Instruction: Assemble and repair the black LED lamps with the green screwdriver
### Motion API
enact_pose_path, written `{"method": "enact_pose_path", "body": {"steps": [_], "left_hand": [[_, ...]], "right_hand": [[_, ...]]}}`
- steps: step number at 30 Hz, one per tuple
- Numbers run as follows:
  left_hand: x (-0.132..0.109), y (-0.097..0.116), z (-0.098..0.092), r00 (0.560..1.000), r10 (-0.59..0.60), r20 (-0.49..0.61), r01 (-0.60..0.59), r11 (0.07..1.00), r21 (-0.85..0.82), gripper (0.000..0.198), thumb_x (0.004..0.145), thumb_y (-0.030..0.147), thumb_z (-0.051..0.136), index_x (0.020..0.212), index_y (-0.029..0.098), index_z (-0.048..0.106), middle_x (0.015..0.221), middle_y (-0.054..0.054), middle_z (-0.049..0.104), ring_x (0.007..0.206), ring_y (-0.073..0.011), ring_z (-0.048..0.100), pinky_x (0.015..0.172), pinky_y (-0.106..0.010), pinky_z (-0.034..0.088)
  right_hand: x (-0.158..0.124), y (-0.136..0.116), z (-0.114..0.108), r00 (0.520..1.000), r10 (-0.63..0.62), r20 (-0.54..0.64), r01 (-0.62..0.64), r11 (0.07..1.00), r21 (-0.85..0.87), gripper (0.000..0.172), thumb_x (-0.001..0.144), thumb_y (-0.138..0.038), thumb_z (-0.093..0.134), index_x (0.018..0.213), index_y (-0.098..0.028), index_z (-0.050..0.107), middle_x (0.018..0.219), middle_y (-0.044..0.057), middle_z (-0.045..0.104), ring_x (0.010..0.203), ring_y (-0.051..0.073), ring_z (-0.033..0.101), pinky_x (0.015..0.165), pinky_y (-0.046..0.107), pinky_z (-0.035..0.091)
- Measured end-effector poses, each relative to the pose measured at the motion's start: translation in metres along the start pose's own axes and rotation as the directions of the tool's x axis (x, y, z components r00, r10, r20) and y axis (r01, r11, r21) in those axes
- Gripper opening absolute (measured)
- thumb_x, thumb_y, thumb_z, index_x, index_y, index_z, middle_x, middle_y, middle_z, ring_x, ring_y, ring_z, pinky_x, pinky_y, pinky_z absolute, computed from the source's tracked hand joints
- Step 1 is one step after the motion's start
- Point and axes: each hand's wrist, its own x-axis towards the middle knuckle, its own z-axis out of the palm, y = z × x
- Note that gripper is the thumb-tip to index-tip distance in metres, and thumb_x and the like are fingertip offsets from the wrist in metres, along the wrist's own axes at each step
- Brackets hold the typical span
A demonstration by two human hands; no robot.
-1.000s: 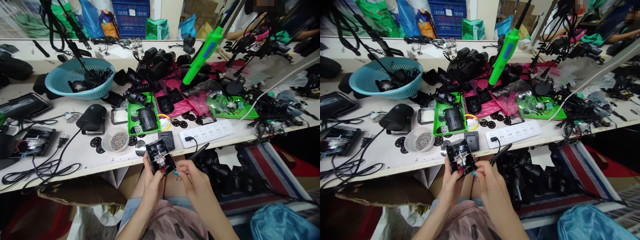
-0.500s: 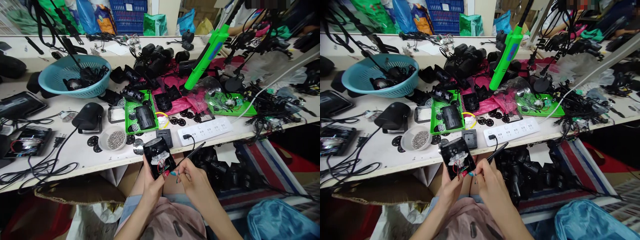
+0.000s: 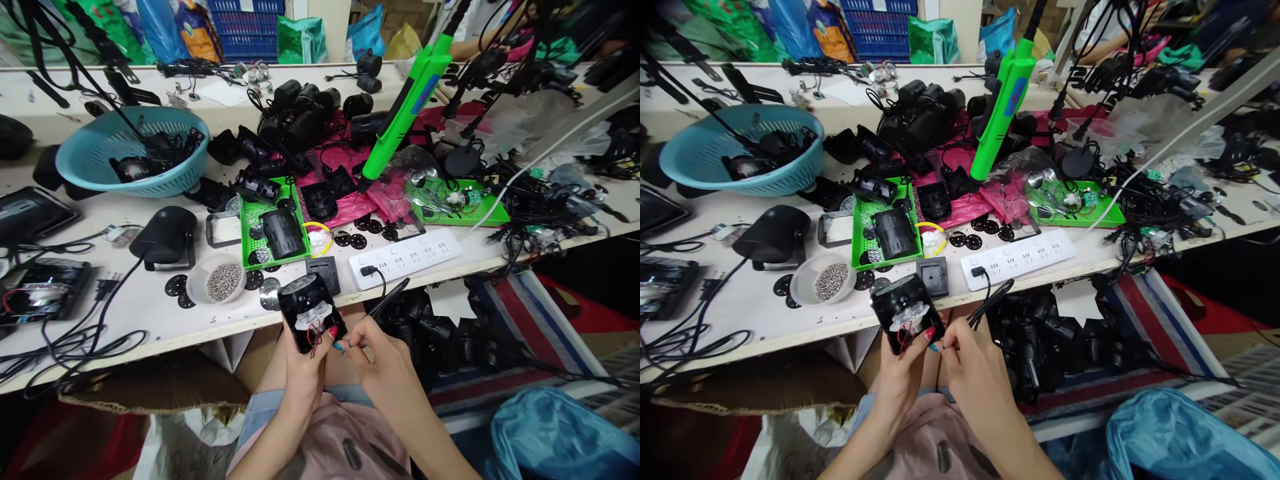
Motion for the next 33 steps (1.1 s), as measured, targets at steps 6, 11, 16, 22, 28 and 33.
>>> {"method": "enact_pose_path", "body": {"steps": [6,11,16,22,28,33], "left_hand": [[-0.003,0.008,0.013,0.987,-0.153,-0.046,0.146,0.98,-0.132,0.078,0.056,0.017,0.088,0.126,0.024,0.054,0.09,-0.003,0.075,0.081,-0.0209,0.073,0.083,-0.034,0.055],[-0.005,0.01,0.009,0.988,-0.157,-0.004,0.156,0.982,-0.103,0.072,0.055,0.019,0.088,0.12,0.023,0.057,0.089,-0.004,0.076,0.081,-0.0216,0.073,0.082,-0.034,0.055],[-0.008,0.013,0.007,0.982,-0.171,0.077,0.173,0.985,-0.012,0.051,0.056,0.024,0.091,0.098,0.02,0.062,0.095,-0.005,0.076,0.084,-0.0213,0.072,0.088,-0.037,0.054],[-0.01,0.011,-0.002,0.961,-0.233,0.149,0.243,0.968,-0.056,0.052,0.059,0.02,0.09,0.107,0.023,0.069,0.102,-0.004,0.076,0.095,-0.0226,0.07,0.095,-0.038,0.051],[-0.01,0.007,-0.033,0.847,-0.254,0.466,0.414,0.866,-0.28,0.056,0.072,0.059,0.076,0.115,0.024,0.075,0.124,-0.01,0.073,0.124,-0.0376,0.06,0.114,-0.054,0.038],[-0.018,-0.007,-0.04,0.856,-0.345,0.385,0.478,0.812,-0.336,0.048,0.09,0.06,0.059,0.124,0.028,0.071,0.136,-0.007,0.067,0.136,-0.0327,0.052,0.119,-0.053,0.031]], "right_hand": [[-0.001,0.015,0.01,0.992,-0.06,-0.108,0.066,0.996,0.055,0.012,0.091,-0.027,0.063,0.082,-0.026,0.055,0.078,-0.005,0.071,0.074,0.015,0.07,0.069,0.025,0.05],[-0.001,0.02,0.004,0.963,-0.172,-0.209,0.185,0.982,0.046,0.015,0.087,-0.032,0.072,0.092,-0.025,0.06,0.09,-0.001,0.069,0.085,0.016,0.068,0.077,0.026,0.052],[0.002,0.013,-0.016,0.949,-0.26,-0.178,0.284,0.951,0.124,0.012,0.092,-0.024,0.066,0.102,-0.025,0.061,0.099,0.001,0.066,0.094,0.015,0.065,0.082,0.025,0.053],[0.0,0.012,-0.025,0.943,-0.242,-0.226,0.283,0.944,0.169,0.011,0.095,-0.018,0.059,0.101,-0.026,0.063,0.098,0.002,0.065,0.094,0.015,0.064,0.083,0.026,0.052],[0.04,0.011,-0.085,0.894,-0.165,-0.417,0.267,0.943,0.199,0.007,0.089,-0.029,0.067,0.095,-0.025,0.067,0.094,0.002,0.068,0.083,0.015,0.065,0.073,0.025,0.053],[0.135,0.02,-0.11,0.993,-0.113,0.04,0.113,0.994,0.0,0.031,0.081,-0.049,0.068,0.084,-0.019,0.066,0.08,0.003,0.069,0.073,0.016,0.061,0.067,0.027,0.048]]}}
